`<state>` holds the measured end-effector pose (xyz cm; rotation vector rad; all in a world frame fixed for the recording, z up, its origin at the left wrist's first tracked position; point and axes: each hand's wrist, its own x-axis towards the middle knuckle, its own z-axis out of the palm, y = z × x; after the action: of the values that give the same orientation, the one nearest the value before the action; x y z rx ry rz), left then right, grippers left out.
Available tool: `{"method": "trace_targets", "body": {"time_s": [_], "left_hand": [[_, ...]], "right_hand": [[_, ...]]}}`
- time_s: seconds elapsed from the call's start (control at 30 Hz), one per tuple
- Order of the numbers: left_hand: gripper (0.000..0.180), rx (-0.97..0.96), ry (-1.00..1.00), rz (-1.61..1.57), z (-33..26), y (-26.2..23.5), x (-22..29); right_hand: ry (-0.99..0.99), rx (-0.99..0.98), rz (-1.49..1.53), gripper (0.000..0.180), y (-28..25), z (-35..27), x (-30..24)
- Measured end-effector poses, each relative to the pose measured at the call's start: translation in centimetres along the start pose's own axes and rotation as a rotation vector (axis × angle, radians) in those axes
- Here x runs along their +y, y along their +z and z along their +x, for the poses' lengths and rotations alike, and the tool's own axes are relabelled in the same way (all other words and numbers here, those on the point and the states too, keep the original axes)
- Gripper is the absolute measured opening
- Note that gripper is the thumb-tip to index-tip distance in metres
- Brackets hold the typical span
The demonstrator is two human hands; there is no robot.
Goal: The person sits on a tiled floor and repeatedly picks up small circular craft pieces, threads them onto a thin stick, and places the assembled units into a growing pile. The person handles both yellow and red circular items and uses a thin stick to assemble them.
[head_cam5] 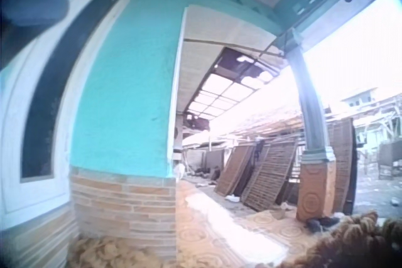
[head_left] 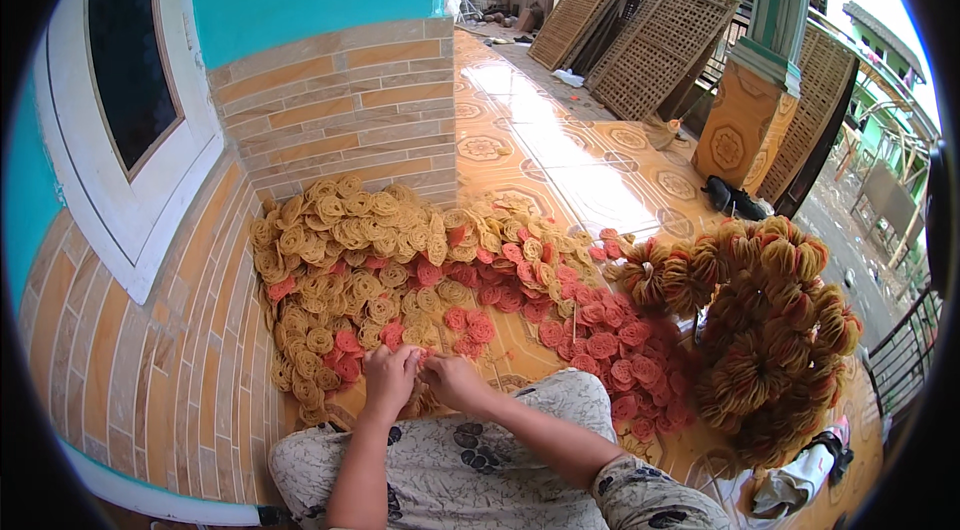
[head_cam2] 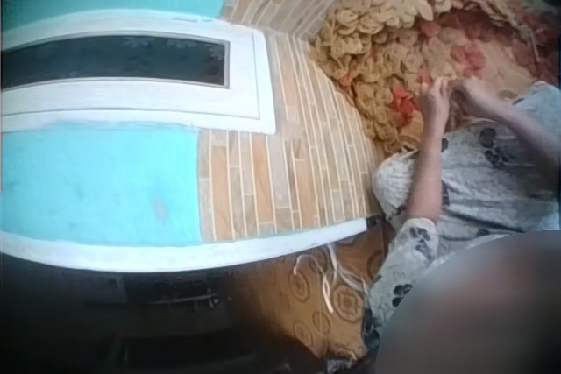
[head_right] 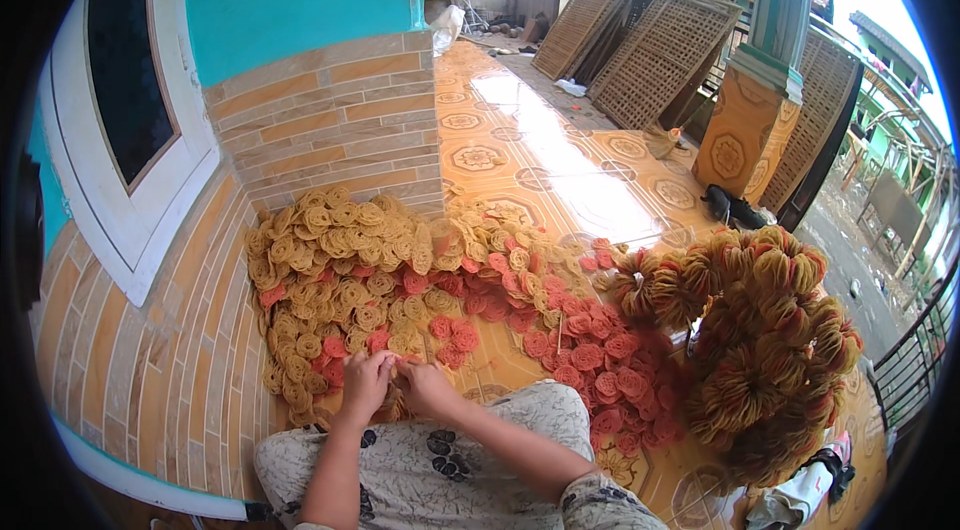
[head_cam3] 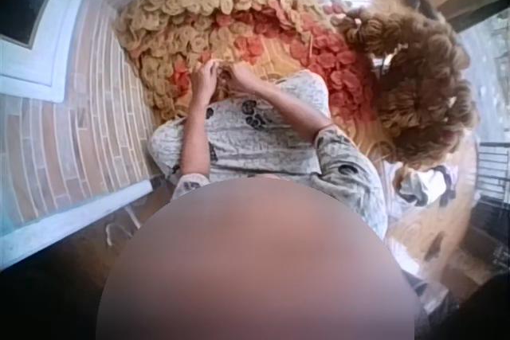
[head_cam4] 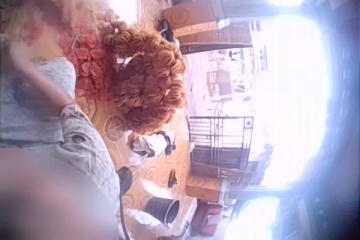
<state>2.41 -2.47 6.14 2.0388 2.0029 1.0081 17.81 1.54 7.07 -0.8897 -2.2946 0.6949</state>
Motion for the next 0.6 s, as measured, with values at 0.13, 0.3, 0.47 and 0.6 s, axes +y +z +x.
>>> {"method": "trace_targets", "body": {"time_s": [0.13, 0.3, 0.47, 0.6], "left_hand": [[0.019, 0.113, 0.108, 0.118, -0.1, -0.9, 1.9], [0.023, 0.111, 0.109, 0.055, 0.0, -1.6, 3.5], [0.019, 0.063, 0.153, 0.196, 0.4, -1.7, 3.7], [0.018, -0.142, 0.128, 0.257, -0.2, -1.4, 3.6]], "right_hand": [[0.527, -0.15, 0.739, 0.026, -1.3, 0.6, 1.9], [0.434, -0.06, 0.877, 0.025, -1.2, 0.5, 2.5], [0.347, 0.137, 0.856, 0.023, -0.4, 1.0, 2.4], [0.385, 0.09, 0.65, 0.023, 0.2, 0.8, 3.2]]}}
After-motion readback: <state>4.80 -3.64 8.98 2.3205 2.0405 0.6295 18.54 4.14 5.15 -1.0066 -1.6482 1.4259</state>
